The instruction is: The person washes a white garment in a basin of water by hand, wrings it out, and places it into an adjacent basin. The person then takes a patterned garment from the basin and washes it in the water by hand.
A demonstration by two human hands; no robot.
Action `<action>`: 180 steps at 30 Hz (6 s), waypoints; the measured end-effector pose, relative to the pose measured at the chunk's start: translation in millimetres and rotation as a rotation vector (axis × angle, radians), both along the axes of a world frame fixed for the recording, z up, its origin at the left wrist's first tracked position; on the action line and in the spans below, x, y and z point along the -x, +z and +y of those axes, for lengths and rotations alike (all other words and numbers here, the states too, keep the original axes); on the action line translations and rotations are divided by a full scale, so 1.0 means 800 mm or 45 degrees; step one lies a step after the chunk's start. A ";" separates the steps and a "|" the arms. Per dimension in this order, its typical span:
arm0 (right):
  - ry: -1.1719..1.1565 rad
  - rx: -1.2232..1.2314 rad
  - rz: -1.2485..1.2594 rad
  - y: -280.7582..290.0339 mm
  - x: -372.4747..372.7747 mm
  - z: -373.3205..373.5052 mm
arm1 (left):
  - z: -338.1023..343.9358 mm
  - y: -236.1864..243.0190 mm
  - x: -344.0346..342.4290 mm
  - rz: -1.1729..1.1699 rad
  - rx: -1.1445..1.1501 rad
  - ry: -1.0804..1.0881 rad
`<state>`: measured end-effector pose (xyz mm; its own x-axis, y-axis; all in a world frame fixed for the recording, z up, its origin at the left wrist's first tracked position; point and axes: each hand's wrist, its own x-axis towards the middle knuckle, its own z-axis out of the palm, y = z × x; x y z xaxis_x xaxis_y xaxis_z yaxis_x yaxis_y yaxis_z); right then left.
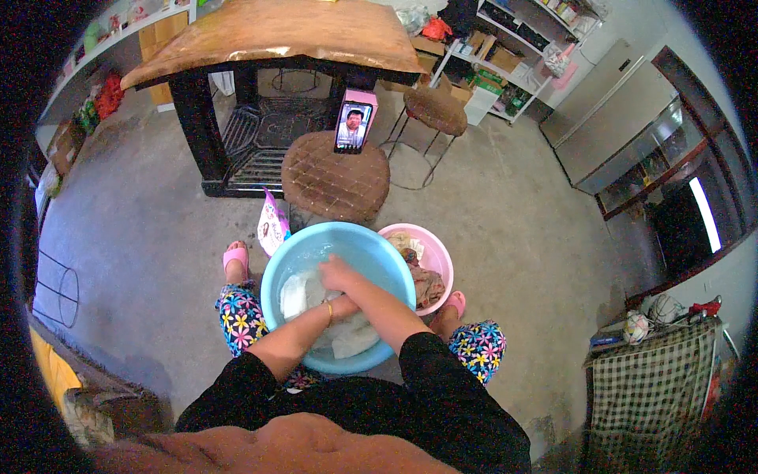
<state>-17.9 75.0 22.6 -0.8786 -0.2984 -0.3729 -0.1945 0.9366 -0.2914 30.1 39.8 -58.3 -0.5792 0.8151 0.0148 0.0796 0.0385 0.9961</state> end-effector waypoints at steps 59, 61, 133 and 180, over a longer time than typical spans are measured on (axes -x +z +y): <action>-0.497 0.393 0.579 0.077 -0.125 -0.022 | -0.041 -0.006 0.010 -1.786 -0.772 0.497; -0.569 0.223 0.536 0.057 -0.101 0.004 | -0.026 0.003 0.014 -1.787 -0.841 0.464; -0.627 0.389 0.635 0.040 -0.050 0.007 | -0.038 0.052 0.020 -1.698 -0.899 0.906; -0.654 0.532 0.560 0.047 -0.030 -0.027 | -0.057 0.038 0.032 -1.772 -1.034 0.841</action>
<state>6.4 53.2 60.1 -0.9850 0.1452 0.0934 0.0534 0.7705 -0.6352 4.8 -6.0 -27.5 -0.7175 0.4945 -0.4905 -0.6030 -0.7935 0.0819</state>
